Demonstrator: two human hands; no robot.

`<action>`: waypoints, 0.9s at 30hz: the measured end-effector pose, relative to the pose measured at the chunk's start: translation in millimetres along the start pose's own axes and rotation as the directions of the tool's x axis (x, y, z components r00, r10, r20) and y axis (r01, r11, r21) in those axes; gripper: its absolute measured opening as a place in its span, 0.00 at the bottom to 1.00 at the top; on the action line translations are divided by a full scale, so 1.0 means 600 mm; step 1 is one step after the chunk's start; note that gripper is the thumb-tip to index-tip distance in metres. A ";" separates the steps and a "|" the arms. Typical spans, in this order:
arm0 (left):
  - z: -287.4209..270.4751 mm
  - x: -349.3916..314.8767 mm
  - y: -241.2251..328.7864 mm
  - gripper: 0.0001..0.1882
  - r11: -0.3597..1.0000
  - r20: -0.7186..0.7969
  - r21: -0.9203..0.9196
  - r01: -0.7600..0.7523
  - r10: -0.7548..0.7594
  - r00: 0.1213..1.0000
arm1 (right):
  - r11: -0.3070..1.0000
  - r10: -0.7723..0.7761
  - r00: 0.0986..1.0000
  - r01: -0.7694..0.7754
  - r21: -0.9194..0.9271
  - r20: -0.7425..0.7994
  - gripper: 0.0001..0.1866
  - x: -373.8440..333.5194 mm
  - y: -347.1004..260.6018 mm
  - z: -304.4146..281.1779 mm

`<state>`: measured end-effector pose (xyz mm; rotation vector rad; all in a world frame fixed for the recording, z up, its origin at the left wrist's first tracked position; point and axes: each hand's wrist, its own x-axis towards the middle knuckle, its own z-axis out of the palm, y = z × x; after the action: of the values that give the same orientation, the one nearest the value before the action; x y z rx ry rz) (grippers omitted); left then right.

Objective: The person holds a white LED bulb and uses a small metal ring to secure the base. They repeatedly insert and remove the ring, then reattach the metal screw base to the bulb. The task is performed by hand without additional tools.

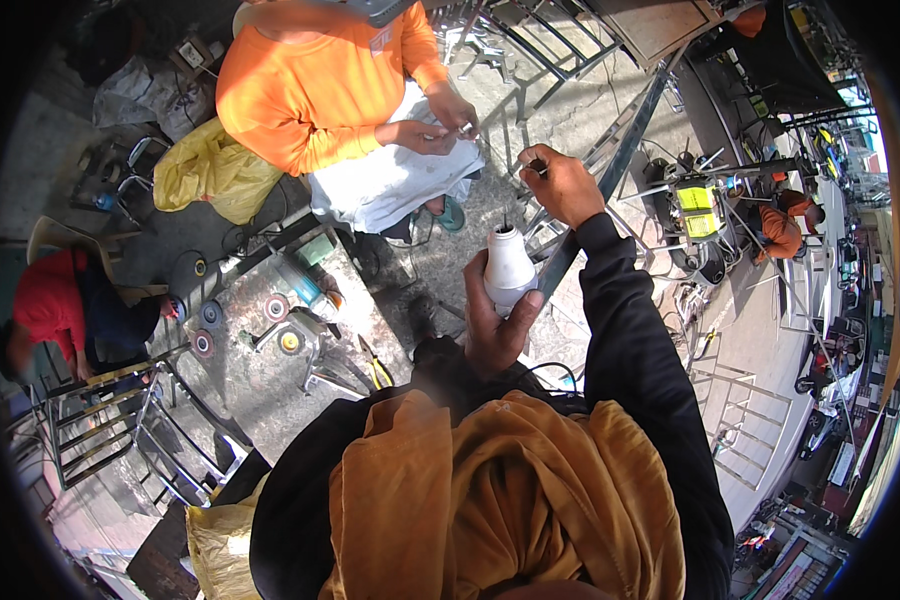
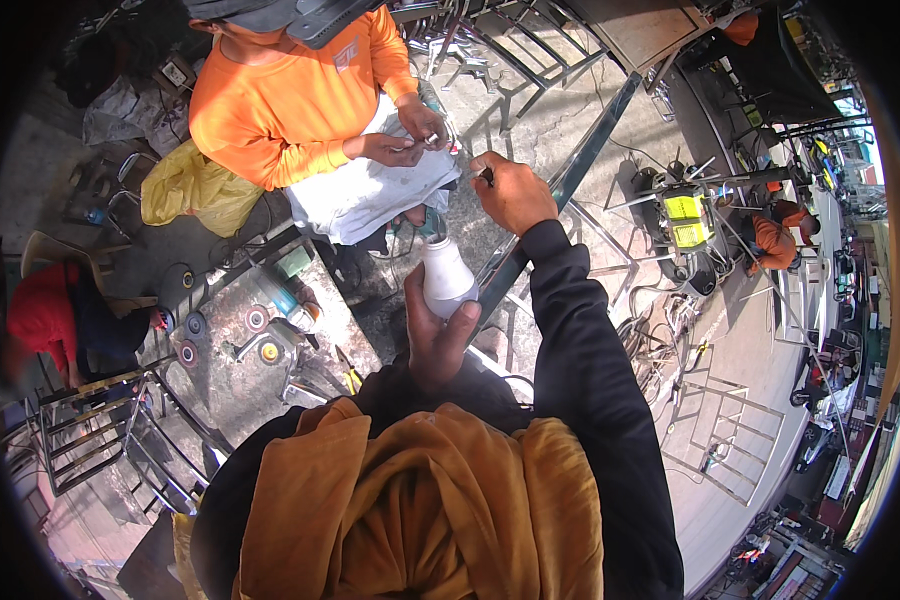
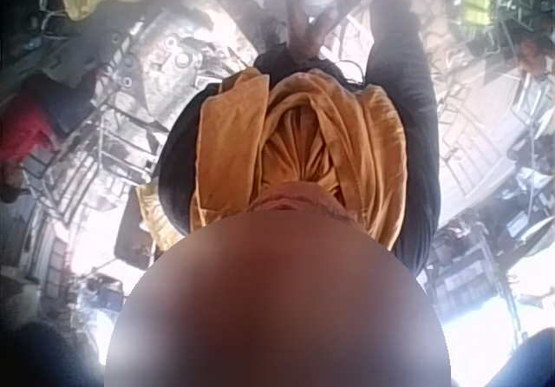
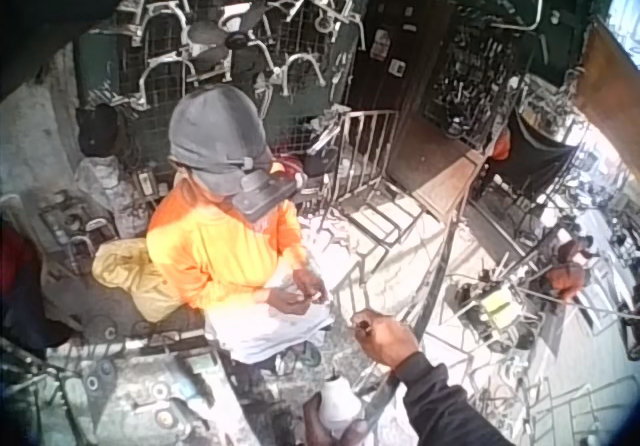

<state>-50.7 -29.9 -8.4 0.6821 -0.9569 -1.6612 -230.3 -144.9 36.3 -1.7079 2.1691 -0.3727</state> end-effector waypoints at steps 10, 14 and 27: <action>-0.002 0.001 0.002 0.37 1.000 0.016 0.025 -0.013 0.012 1.000 | 0.999 0.042 0.999 -0.042 0.016 0.022 0.15 0.000 -0.003 0.000; -0.003 0.001 0.002 0.37 0.998 0.018 0.050 -0.043 0.042 0.999 | 1.000 0.025 1.000 -0.025 -0.015 0.007 0.14 -0.001 -0.003 0.002; -0.003 0.003 0.003 0.37 0.996 0.019 0.061 -0.063 0.062 0.998 | 1.000 0.004 1.000 -0.004 -0.013 0.018 0.14 0.001 -0.005 0.002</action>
<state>-48.7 -32.4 -7.5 0.6740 -1.0349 -1.5904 -227.7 -146.3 36.5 -1.7074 2.1661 -0.3410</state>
